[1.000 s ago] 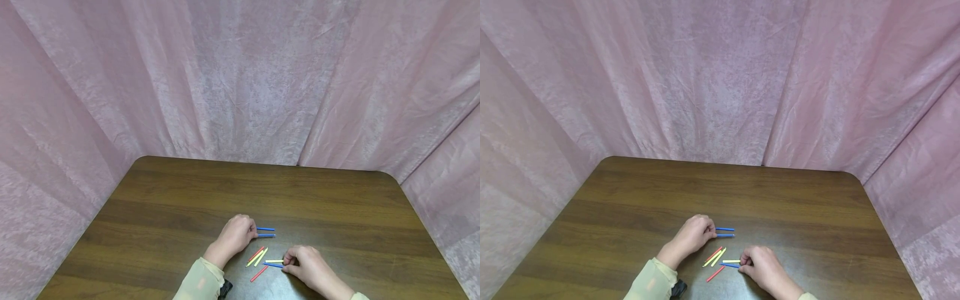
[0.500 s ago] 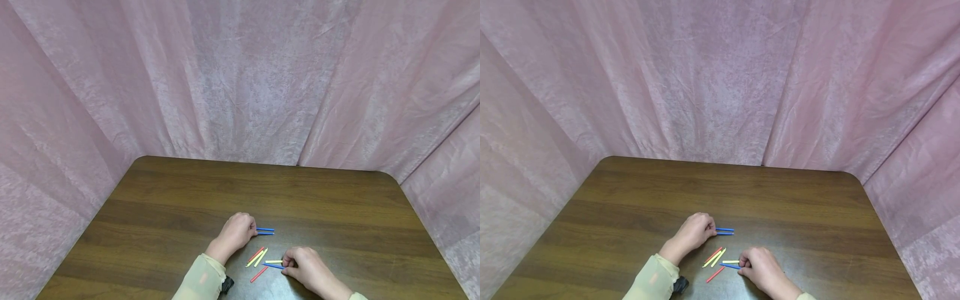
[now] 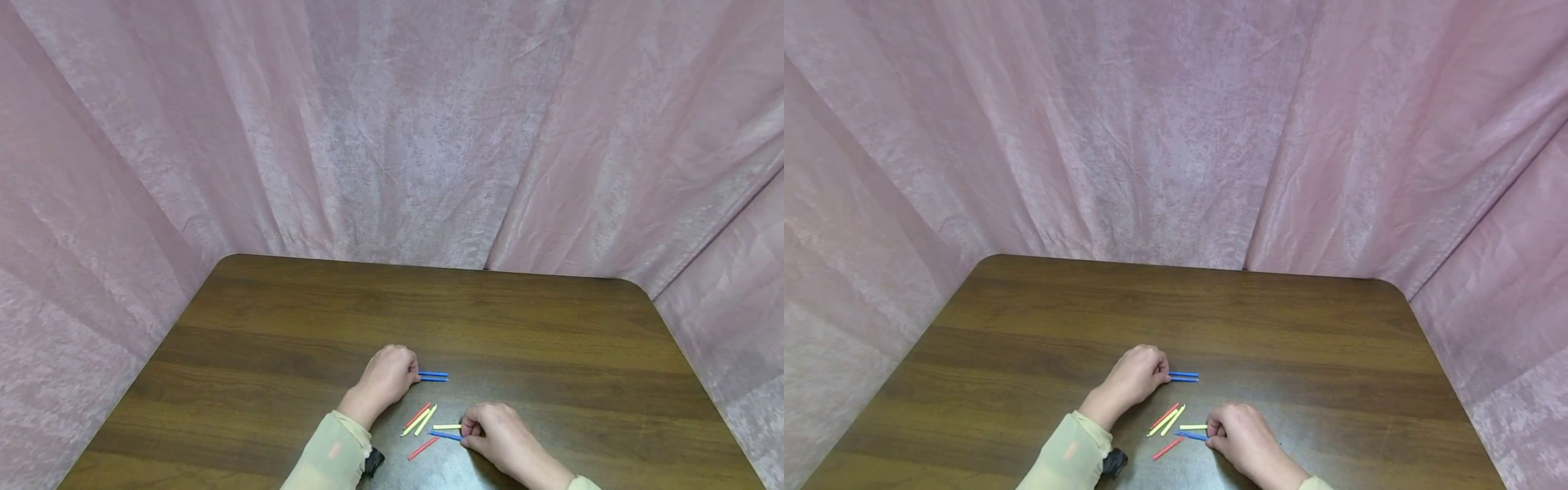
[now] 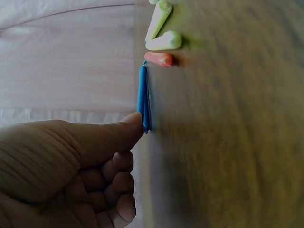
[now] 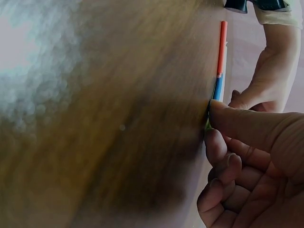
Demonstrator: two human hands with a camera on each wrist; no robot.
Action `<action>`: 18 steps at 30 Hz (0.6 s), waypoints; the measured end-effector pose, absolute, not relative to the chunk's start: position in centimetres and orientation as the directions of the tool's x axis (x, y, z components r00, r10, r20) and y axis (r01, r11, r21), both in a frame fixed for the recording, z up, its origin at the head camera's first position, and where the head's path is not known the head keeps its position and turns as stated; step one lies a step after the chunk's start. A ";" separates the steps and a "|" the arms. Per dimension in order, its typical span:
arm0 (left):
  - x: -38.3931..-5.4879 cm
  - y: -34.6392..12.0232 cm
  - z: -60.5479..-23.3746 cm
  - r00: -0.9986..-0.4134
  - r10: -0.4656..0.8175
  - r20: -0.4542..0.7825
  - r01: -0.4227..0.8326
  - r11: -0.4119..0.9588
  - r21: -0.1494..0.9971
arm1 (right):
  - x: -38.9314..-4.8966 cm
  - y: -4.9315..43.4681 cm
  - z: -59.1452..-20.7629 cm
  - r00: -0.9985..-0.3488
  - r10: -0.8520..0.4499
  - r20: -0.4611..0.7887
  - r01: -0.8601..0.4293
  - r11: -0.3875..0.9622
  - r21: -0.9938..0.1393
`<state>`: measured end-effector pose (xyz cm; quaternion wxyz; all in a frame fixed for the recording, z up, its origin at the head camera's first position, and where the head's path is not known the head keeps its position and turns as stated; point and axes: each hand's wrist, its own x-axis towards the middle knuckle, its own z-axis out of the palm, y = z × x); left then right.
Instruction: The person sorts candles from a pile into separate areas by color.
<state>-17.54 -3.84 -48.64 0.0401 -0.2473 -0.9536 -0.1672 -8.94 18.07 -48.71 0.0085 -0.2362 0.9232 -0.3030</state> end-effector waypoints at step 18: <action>-17.5 -3.9 -48.4 -0.870 0.460 0.178 0.493 0.821 0.288 | -8.8 18.2 -48.6 -0.900 -0.417 0.129 -0.416 0.733 -0.538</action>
